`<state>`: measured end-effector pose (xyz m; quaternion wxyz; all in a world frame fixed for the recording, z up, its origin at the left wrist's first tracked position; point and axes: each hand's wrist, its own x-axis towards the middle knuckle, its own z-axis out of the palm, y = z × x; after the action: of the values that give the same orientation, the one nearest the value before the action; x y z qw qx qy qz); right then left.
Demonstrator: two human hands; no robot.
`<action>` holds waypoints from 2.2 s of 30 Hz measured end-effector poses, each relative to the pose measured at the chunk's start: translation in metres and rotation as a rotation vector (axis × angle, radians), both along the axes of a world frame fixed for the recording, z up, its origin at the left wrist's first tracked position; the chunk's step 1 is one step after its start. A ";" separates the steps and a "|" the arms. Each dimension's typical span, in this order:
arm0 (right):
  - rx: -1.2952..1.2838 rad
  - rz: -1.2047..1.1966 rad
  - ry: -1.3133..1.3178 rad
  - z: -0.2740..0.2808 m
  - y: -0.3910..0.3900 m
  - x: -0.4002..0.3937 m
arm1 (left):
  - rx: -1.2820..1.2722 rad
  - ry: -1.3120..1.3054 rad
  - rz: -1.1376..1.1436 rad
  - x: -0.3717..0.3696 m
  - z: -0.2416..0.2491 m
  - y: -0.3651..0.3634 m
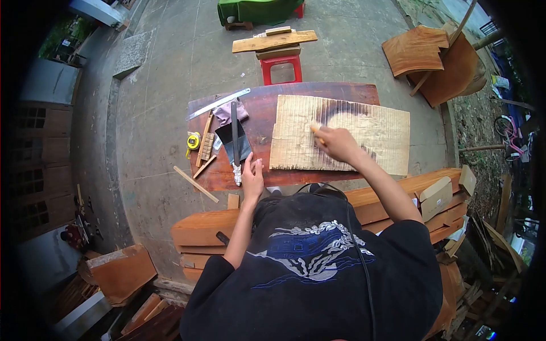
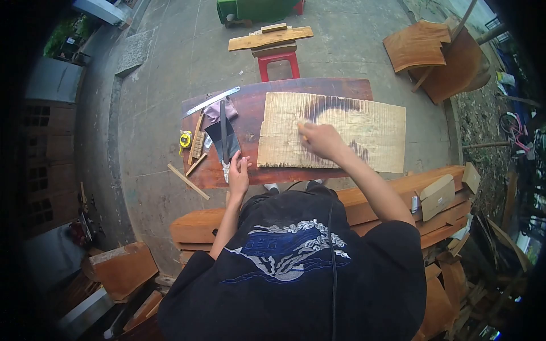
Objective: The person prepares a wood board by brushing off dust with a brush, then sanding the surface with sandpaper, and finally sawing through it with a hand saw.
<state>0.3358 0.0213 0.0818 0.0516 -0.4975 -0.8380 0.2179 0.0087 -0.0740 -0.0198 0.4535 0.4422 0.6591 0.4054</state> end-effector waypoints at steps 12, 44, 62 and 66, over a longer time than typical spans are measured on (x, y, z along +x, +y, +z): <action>0.158 -0.765 0.147 -0.016 -0.061 0.168 | -0.005 0.340 -0.181 0.040 0.015 0.021; 0.600 -1.725 0.349 0.008 -0.186 0.248 | 0.140 0.763 -0.405 0.040 0.186 0.017; 1.160 -1.334 0.662 0.045 -0.107 0.176 | 0.484 0.852 -0.343 0.062 0.194 0.161; 0.871 -1.047 0.844 0.021 -0.112 0.078 | 0.494 0.819 -0.321 0.069 0.190 0.189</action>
<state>0.4133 -0.0909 0.1026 0.6494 -0.6369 -0.4153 -0.0114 0.0777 0.1154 0.1702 0.0962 0.7549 0.5910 0.2675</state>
